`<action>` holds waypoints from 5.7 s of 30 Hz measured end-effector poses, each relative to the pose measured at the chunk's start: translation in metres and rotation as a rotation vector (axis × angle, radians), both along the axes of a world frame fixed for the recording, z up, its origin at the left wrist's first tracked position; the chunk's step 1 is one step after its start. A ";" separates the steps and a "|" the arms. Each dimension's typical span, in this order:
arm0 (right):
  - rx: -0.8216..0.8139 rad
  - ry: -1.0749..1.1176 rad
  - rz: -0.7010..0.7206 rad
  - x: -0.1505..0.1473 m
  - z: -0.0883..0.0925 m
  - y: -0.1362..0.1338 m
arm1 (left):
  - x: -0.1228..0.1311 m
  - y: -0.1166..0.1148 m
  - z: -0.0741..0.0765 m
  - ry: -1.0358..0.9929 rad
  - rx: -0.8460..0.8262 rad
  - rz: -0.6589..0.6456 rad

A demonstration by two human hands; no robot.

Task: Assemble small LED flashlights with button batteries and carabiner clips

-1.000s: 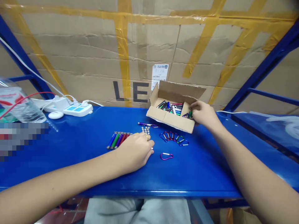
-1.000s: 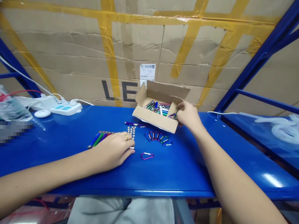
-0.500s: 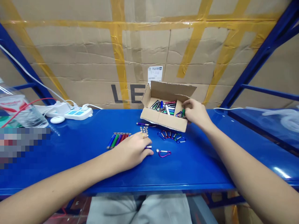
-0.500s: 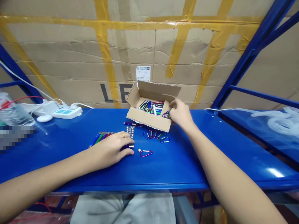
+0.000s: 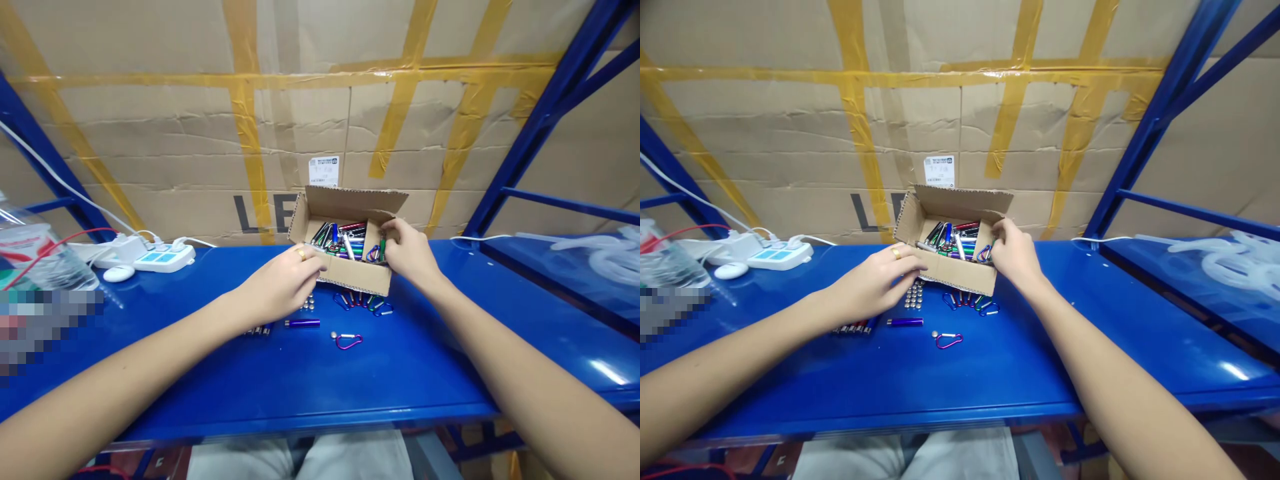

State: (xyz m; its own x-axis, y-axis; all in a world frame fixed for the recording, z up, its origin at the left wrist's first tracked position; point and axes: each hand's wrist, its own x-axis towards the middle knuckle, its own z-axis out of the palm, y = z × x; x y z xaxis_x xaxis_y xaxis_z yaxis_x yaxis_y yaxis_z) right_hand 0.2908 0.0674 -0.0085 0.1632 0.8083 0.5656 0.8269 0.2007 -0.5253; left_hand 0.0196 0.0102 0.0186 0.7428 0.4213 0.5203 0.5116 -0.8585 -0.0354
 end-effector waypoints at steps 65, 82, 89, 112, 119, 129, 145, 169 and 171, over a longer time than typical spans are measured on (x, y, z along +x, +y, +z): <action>0.009 -0.061 -0.002 -0.007 0.004 -0.007 | 0.060 0.098 0.032 0.424 0.008 0.158; 0.023 -0.090 -0.013 -0.008 0.005 -0.010 | 0.062 0.098 0.030 0.187 -0.138 0.118; -0.036 -0.074 -0.009 -0.008 0.004 -0.009 | 0.076 0.099 0.030 -0.564 -1.153 0.157; -0.080 -0.109 -0.024 -0.019 0.009 -0.017 | 0.096 0.072 0.007 0.264 -0.090 -0.049; -0.102 -0.075 -0.038 -0.019 0.010 -0.016 | 0.100 0.071 0.013 0.354 -0.047 -0.081; -0.081 -0.058 0.033 -0.023 0.007 -0.017 | 0.098 0.075 0.012 0.407 -0.047 -0.065; -0.051 -0.017 -0.015 -0.015 0.007 -0.011 | 0.081 0.094 0.036 -0.635 -0.888 -0.096; -0.110 -0.040 0.026 -0.013 0.006 -0.013 | 0.081 0.083 0.028 0.280 -0.206 0.197; -0.105 -0.059 0.055 -0.014 0.005 -0.014 | 0.083 0.086 0.025 0.348 -0.160 0.220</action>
State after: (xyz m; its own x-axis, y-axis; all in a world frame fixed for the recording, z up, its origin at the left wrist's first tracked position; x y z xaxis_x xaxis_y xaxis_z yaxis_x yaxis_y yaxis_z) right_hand 0.2766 0.0536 -0.0034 0.0860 0.8703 0.4850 0.8462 0.1931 -0.4966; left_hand 0.1029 0.0963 0.0435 0.7457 0.6442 0.1703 0.6642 -0.7389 -0.1131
